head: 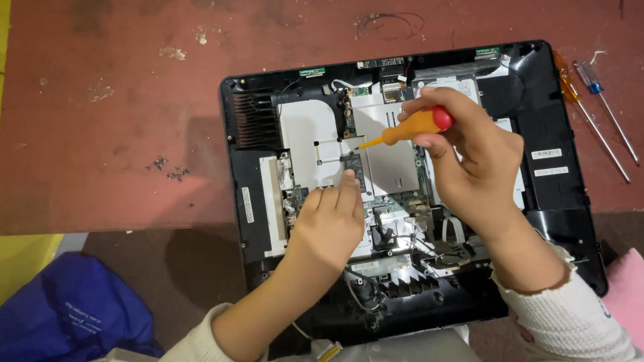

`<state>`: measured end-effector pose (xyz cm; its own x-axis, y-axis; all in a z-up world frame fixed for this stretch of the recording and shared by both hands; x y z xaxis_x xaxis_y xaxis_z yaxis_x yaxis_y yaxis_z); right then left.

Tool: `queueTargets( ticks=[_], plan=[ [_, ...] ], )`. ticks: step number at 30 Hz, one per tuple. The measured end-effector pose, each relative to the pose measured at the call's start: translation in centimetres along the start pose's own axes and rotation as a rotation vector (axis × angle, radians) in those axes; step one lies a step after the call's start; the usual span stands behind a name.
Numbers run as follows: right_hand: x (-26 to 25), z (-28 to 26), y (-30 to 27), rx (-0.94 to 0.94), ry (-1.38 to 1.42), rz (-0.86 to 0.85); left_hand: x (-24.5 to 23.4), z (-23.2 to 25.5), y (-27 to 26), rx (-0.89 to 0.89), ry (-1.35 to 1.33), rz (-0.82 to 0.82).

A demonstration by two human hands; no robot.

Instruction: Disassembling the internal components of an all-in-one computer, including unscrewing parts and disconnecting internal cables.

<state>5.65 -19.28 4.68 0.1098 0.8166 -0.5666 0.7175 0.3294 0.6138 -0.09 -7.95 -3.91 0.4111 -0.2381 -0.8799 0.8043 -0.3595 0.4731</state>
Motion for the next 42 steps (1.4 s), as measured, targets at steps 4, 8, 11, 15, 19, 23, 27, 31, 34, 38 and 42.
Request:
queueTargets(
  ticks=[4,8,11,15,19,23,27,31,34,38,42],
  plan=[
    [0.2,0.4,-0.1,0.010,0.017,-0.005,0.2,0.6,-0.3,0.007,0.073,-0.032],
    [0.3,0.3,-0.1,0.003,0.018,-0.002,0.1,1.5,-0.3,0.072,0.151,-0.096],
    [0.5,0.4,-0.2,0.005,0.023,-0.010,0.9,2.0,-0.9,0.080,0.196,-0.109],
    [0.6,0.1,-0.2,0.003,0.003,-0.011,0.6,2.1,-0.7,0.095,0.237,-0.118],
    [0.6,-0.2,-0.1,-0.018,-0.046,-0.009,0.4,2.1,-0.7,0.095,0.213,-0.103],
    [0.4,-0.4,0.0,-0.016,-0.092,0.000,0.9,2.2,-0.8,0.104,0.201,-0.136],
    [0.2,-0.5,0.4,-0.059,-0.096,-0.028,0.6,2.0,-0.6,0.106,0.201,-0.121],
    [1.0,-1.6,2.3,0.015,0.003,-0.204,0.8,2.1,-0.8,0.106,0.194,-0.128],
    [1.6,-2.1,3.1,-0.051,-0.121,-0.237,1.2,2.1,-1.0,0.108,0.185,-0.147],
    [1.9,-3.5,4.4,-0.202,-0.270,-0.201,1.1,1.9,-0.9,0.071,0.173,-0.133],
    [1.4,-3.2,5.7,-0.221,-0.231,-0.262,0.6,1.5,-0.6,0.065,0.160,-0.101]
  ],
)
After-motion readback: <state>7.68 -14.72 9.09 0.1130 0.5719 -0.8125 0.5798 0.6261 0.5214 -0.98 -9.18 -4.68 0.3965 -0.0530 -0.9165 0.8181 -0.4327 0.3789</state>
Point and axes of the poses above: each hand's wrist, its own y-axis towards the middle knuckle, its own x-axis out of the palm, z = x × y, the point moved 8 cm from there along y, towards the middle knuckle, and after that the axes turned 10 degrees about -x, right-handed, at the moved point
